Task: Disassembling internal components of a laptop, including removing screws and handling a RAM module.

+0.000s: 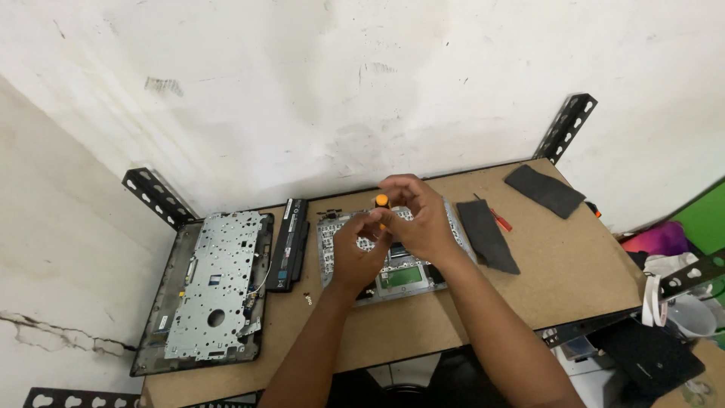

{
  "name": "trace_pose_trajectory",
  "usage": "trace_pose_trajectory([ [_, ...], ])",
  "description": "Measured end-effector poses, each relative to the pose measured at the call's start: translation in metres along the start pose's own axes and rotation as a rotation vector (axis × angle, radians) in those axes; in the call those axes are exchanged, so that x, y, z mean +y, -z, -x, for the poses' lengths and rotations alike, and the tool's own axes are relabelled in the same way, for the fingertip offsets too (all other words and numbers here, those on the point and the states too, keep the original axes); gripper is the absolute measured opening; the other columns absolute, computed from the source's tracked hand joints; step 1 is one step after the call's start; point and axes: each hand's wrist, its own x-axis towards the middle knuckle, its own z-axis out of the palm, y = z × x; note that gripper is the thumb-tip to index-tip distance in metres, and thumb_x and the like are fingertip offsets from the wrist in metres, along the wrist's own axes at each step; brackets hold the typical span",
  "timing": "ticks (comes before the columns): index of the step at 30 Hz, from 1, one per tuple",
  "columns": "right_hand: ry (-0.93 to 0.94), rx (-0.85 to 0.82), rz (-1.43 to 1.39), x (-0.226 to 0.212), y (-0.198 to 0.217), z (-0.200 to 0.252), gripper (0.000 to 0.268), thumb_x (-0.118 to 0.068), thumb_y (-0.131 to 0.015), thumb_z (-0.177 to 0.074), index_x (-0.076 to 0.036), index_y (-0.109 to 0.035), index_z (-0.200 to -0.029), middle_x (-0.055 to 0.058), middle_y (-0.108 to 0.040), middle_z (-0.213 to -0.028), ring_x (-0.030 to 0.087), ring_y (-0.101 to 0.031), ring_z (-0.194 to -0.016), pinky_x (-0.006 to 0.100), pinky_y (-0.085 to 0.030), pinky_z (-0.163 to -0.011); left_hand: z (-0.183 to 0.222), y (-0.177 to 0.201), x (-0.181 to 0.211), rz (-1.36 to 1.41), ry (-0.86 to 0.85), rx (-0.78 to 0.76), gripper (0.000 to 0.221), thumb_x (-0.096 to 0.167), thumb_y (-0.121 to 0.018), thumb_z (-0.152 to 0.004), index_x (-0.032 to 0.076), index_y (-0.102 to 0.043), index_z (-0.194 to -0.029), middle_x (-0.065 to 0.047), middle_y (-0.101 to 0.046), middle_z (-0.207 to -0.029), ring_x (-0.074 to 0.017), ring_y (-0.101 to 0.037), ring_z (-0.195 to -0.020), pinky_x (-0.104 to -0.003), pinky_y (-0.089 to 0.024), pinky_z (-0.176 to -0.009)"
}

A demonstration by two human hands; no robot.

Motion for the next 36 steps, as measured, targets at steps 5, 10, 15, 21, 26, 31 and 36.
trace_pose_trajectory([
  [5, 0.001, -0.017, -0.001, -0.003, -0.001, 0.001, 0.029, -0.017, -0.076, -0.08, -0.002, -0.066, -0.102, 0.009, -0.066, -0.081, 0.016, -0.064, -0.075, 0.034, -0.053, -0.075, 0.002, -0.001, -0.01, -0.021, 0.001, -0.037, 0.01, 0.007, -0.073, -0.078, 0.003, -0.067, -0.085, -0.014, -0.065, -0.067, -0.0258, -0.066, -0.062, -0.034, -0.054, -0.056],
  [10, 0.031, -0.022, 0.081, 0.007, 0.002, 0.002, 0.034, -0.013, -0.078, -0.078, -0.004, -0.066, -0.109, 0.009, -0.065, -0.089, 0.017, -0.061, -0.079, 0.035, -0.053, -0.073, -0.001, 0.001, -0.01, -0.01, 0.006, -0.035, 0.009, 0.007, -0.075, -0.077, 0.004, -0.069, -0.084, -0.012, -0.065, -0.064, -0.0211, -0.065, -0.06, -0.032, -0.052, -0.054],
  [15, 0.013, -0.039, 0.164, -0.01, 0.007, 0.006, 0.036, -0.014, -0.077, -0.078, -0.003, -0.067, -0.11, 0.01, -0.061, -0.083, 0.018, -0.06, -0.072, 0.035, -0.054, -0.066, 0.002, 0.002, -0.016, -0.041, -0.018, -0.055, 0.014, 0.006, -0.076, -0.075, 0.002, -0.068, -0.085, -0.014, -0.065, -0.064, -0.0236, -0.064, -0.057, -0.033, -0.051, -0.054],
  [21, 0.08, 0.008, 0.194, -0.01, 0.016, 0.008, 0.035, -0.004, -0.072, -0.082, -0.002, -0.065, -0.115, 0.011, -0.06, -0.085, 0.014, -0.056, -0.073, 0.032, -0.052, -0.067, -0.011, 0.03, -0.005, -0.232, 0.478, -0.495, 0.017, 0.013, -0.062, -0.079, 0.007, -0.073, -0.092, -0.012, -0.063, -0.067, -0.0198, -0.055, -0.057, -0.035, -0.044, -0.052],
  [26, 0.079, 0.012, 0.164, -0.001, 0.017, 0.009, 0.034, -0.006, -0.071, -0.084, -0.004, -0.064, -0.117, 0.008, -0.059, -0.086, 0.012, -0.056, -0.073, 0.03, -0.052, -0.068, -0.013, 0.032, -0.009, -0.294, 0.536, -0.622, 0.021, 0.009, -0.061, -0.077, 0.004, -0.072, -0.095, -0.016, -0.062, -0.072, -0.0236, -0.055, -0.06, -0.038, -0.044, -0.055],
  [31, 0.039, 0.056, 0.116, -0.006, 0.019, 0.009, 0.034, -0.01, -0.072, -0.085, -0.005, -0.064, -0.118, 0.005, -0.057, -0.084, 0.009, -0.052, -0.072, 0.028, -0.051, -0.071, -0.017, 0.035, 0.002, -0.3, 0.56, -0.701, 0.03, 0.007, -0.061, -0.075, 0.003, -0.071, -0.102, -0.016, -0.063, -0.077, -0.0226, -0.055, -0.063, -0.035, -0.045, -0.057],
  [36, -0.006, 0.123, 0.062, -0.001, 0.027, 0.008, 0.033, -0.017, -0.07, -0.088, -0.002, -0.063, -0.117, 0.002, -0.051, -0.08, 0.007, -0.047, -0.073, 0.025, -0.048, -0.071, -0.017, 0.036, -0.003, -0.408, 0.515, -0.829, 0.028, 0.006, -0.065, -0.075, -0.001, -0.07, -0.102, -0.02, -0.067, -0.081, -0.0302, -0.063, -0.069, -0.039, -0.049, -0.059],
])
